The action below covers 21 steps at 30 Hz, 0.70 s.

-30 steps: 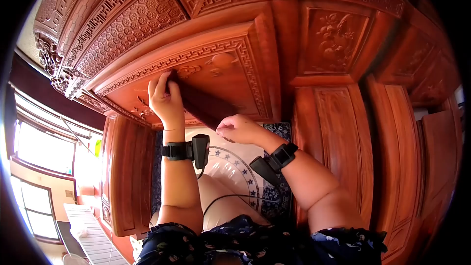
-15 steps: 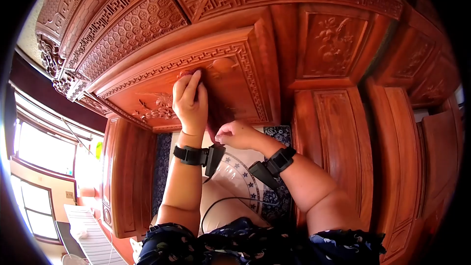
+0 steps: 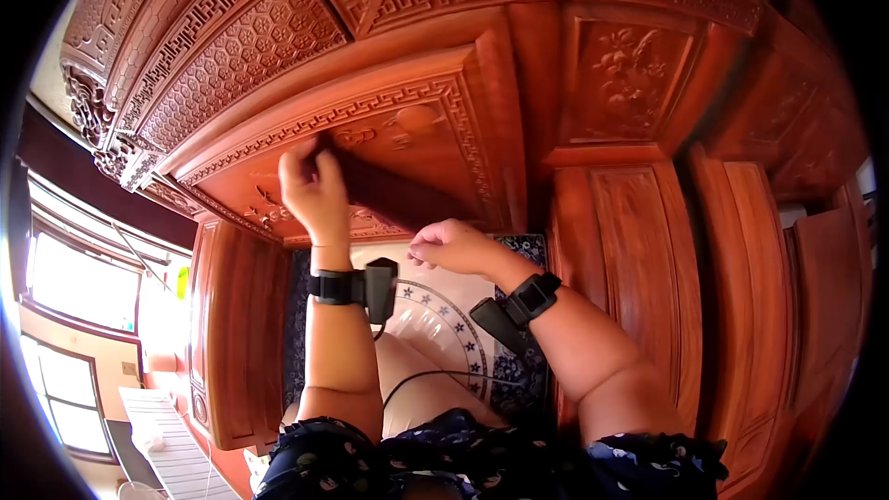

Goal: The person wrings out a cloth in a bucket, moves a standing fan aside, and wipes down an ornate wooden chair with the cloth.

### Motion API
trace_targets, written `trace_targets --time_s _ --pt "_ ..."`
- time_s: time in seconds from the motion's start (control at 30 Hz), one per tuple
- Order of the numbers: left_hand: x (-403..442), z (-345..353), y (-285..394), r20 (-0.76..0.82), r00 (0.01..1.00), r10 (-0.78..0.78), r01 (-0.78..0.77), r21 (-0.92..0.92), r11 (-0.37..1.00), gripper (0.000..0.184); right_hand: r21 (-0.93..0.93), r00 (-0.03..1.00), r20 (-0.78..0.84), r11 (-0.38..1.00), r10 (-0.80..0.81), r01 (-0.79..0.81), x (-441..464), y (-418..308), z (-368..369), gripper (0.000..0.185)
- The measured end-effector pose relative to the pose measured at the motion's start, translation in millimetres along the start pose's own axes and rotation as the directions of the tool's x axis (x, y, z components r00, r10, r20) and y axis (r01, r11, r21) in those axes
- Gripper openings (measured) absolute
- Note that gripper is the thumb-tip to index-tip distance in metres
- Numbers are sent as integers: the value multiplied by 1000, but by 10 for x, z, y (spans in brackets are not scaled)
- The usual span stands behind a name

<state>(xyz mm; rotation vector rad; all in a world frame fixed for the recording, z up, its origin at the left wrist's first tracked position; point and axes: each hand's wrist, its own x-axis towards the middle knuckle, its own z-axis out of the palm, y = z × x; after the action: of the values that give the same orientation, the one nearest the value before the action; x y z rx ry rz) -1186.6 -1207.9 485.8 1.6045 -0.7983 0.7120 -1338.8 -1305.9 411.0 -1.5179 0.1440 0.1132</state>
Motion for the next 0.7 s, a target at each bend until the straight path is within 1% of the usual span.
trace_targets --time_s 0.03,0.07,0.1,0.17,0.2,0.23,0.27,0.3,0.37,0.4,0.43,0.5,0.53,0.57,0.6,0.63,0.7 --pt "31 -15 -34 -56 973 -223 211 -172 962 10 6 1000 0 1000 -9 9 21 -5 20 25" --pt "7 21 -66 -100 982 -158 145 -122 982 8 23 1000 6 1000 4 -4 39 4 63 26" --pt "-5 64 -144 -113 994 -6 -1 -59 998 11 37 1000 12 999 19 -19 48 19 91 27" --pt "5 72 167 6 972 235 -234 123 965 14 43 999 40 999 19 -21 93 92 99 26" --pt "-16 119 240 50 974 221 -224 55 973 17 9 999 34 1000 -16 16 124 118 112 26" --pt "-27 166 219 80 961 267 -273 80 959 18 -28 998 28 998 -49 50 127 148 113 25" --pt "-17 159 219 141 928 346 -358 76 930 19 -15 999 9 999 -51 51 106 174 101 24" --pt "9 150 228 201 883 424 -443 63 894 21 -24 999 1 999 -45 45 106 171 98 24" --pt "4 164 257 388 759 522 -556 -29 831 24 -10 997 8 997 -71 71 105 170 93 24" --pt "24 150 242 358 776 519 -563 21 826 27 -20 999 -2 999 -46 45 62 88 103 24" --pt "15 160 233 330 800 501 -539 27 842 26 -25 999 -7 999 -38 38 63 86 95 24" --pt "-72 214 264 221 870 441 -467 81 881 25 -80 999 -1 995 -51 51 55 93 65 24" --pt "-136 261 275 130 927 351 -360 54 932 24 -81 993 -17 990 -118 116 46 93 55 24" --pt "-193 319 301 41 967 251 -252 16 968 22 -84 993 -21 990 -118 116 38 80 41 24" --pt "-230 363 358 -23 991 135 -135 -10 991 21 1 997 2 997 -78 78 28 63 30 25" --pt "-243 397 403 -23 990 136 -137 -10 991 21 88 999 30 995 -41 38 22 53 24 26" --pt "-238 426 473 -20 993 116 -117 -57 992 22 136 997 27 989 -67 63 13 30 34 28"
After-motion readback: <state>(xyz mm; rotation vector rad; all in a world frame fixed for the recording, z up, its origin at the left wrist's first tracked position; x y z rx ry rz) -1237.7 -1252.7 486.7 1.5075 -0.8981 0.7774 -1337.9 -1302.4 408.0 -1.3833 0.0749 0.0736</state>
